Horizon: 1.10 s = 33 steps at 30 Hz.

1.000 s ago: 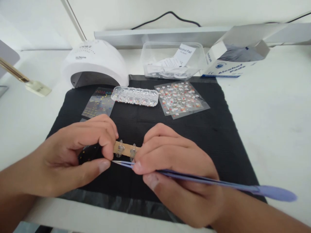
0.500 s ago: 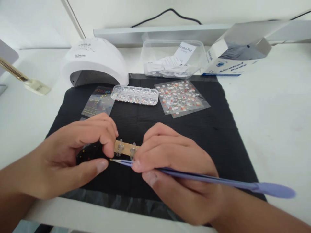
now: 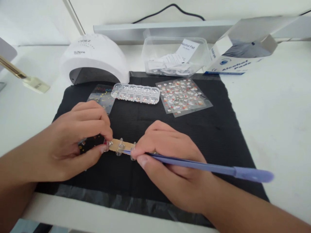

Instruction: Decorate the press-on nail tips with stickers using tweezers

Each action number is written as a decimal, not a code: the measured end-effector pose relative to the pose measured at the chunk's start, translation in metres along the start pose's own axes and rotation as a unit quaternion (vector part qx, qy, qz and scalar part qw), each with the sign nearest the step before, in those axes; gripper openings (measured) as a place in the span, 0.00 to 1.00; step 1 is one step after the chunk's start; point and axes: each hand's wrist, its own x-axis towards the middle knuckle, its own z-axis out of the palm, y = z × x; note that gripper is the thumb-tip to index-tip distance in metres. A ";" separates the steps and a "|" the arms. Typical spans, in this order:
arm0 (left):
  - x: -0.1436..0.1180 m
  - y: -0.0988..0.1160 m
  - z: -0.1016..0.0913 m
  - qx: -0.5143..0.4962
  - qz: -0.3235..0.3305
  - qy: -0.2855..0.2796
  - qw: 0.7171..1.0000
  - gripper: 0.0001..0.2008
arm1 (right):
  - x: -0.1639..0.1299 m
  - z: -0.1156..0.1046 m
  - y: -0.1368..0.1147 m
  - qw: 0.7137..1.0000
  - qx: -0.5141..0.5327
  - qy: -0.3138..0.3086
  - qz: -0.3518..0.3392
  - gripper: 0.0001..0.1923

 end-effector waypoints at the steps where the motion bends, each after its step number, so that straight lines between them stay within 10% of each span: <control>1: 0.001 0.000 0.001 0.005 -0.005 -0.009 1.000 0.08 | 0.000 0.000 -0.001 1.000 -0.001 -0.001 0.000 0.11; 33: 0.001 0.008 -0.001 0.000 0.038 -0.050 0.998 0.12 | 0.002 0.001 -0.003 1.000 -0.014 -0.004 0.019 0.10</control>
